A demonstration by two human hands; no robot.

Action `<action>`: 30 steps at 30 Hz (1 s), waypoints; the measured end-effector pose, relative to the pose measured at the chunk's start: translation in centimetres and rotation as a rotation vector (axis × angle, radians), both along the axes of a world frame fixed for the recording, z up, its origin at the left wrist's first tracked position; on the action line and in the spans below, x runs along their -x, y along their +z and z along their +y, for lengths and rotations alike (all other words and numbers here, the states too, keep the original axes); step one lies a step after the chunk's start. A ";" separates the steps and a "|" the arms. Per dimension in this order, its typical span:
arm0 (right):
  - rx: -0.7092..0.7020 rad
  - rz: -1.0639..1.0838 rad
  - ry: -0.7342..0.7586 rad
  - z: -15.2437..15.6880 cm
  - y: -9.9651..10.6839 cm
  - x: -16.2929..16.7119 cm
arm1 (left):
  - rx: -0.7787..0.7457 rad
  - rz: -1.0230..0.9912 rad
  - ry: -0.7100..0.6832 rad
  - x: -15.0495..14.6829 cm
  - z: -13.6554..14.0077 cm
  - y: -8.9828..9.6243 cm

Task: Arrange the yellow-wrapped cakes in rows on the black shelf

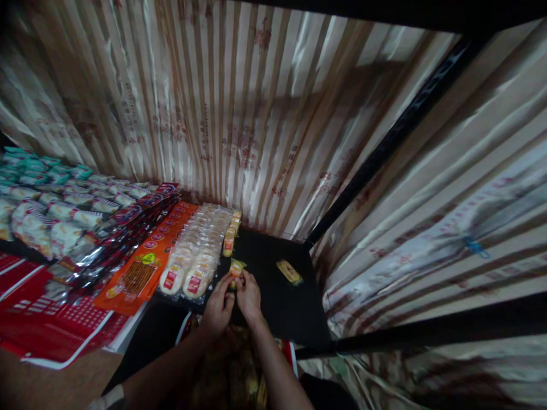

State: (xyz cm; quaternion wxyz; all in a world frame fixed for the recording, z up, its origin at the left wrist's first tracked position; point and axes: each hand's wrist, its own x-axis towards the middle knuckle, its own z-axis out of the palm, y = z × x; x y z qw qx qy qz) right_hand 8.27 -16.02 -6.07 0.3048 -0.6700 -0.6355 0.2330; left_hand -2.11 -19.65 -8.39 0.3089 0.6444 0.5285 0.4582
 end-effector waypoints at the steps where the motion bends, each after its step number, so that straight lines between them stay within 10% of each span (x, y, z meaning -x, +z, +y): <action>1: 0.004 -0.002 0.000 0.6 0.0 0.1 | 0.014 -0.013 0.007 -0.2 0.3 -0.1; 30: -0.128 -0.066 0.005 6.8 -2.2 2.7 | 0.241 -0.222 0.186 -1.1 5.3 0.0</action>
